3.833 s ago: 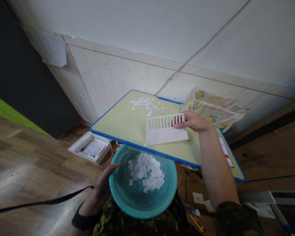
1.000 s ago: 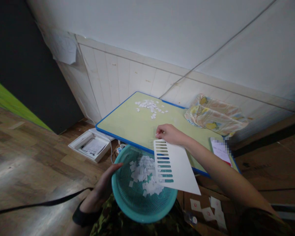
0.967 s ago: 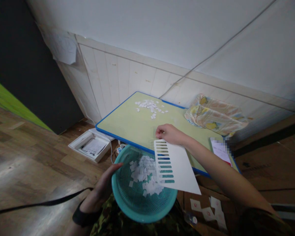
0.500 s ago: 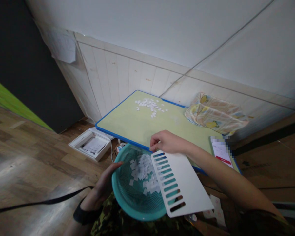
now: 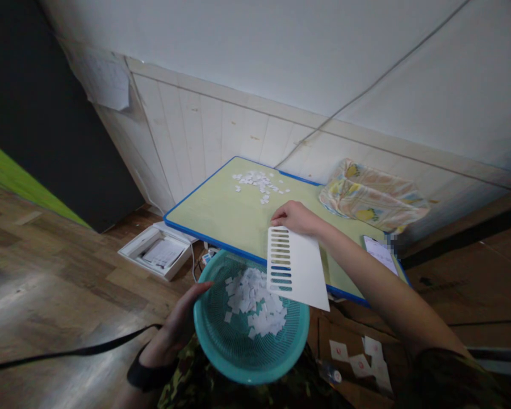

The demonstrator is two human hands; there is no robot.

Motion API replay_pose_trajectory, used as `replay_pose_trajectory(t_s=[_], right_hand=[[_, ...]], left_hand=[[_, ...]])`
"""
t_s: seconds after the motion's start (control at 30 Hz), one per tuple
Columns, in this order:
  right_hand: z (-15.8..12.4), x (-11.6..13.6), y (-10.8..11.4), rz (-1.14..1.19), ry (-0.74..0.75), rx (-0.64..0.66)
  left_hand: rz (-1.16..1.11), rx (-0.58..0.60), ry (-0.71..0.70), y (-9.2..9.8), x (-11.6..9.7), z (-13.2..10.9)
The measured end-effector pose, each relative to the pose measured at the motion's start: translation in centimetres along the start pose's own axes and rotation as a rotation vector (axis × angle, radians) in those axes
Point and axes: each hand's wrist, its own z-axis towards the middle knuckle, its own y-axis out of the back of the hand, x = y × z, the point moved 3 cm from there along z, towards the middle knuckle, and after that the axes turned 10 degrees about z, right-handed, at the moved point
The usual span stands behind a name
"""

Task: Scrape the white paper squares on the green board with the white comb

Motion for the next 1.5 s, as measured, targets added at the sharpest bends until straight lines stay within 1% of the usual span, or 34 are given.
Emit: replay_pose_trajectory(t_s=[0.1,0.27,0.33,0.5,0.67,0.83,0.97,1.1,1.17,1.3,1.5], right_hand=[[0.2,0.3,0.0,-0.029,-0.025,-0.043],[0.5,0.9,-0.8,-0.126,-0.052,-0.114],[0.7,0.9,-0.9,-0.126,-0.050,-0.142],[0.4,1.0,-0.8,-0.058,0.012,-0.062],[-0.3,1.3,0.1,-0.088,-0.013,-0.119],[-0.8,1.4,-0.6,-0.078,-0.016,-0.082],[-0.7,1.1,-1.1,-0.100,-0.013,-0.098],[-0.6,0.8,-1.2,-0.025,-0.012,-0.032],[-0.7,0.8,-1.0,-0.010,0.003,-0.022],[-0.9,0.9,-0.9,-0.048,0.008,-0.061],[-0.8,0.9,-1.6,-0.111,0.011,-0.158]], left_hand=[[-0.005,-0.004,-0.008,0.2,0.1,0.2],[-0.009,0.018,-0.005,0.3,0.2,0.3],[-0.009,0.021,0.006,0.2,0.2,0.2],[-0.006,0.010,-0.014,0.2,0.2,0.1],[0.004,0.011,-0.016,0.1,0.2,0.1],[0.002,0.013,0.011,-0.1,0.0,0.1],[0.009,0.015,0.036,-0.4,-0.2,-0.3],[0.001,0.027,0.008,-0.4,-0.2,-0.4],[0.002,0.038,-0.004,-0.3,-0.2,-0.3],[0.011,0.031,-0.004,-0.1,-0.1,-0.1],[0.015,0.036,-0.008,-0.2,-0.1,-0.1]])
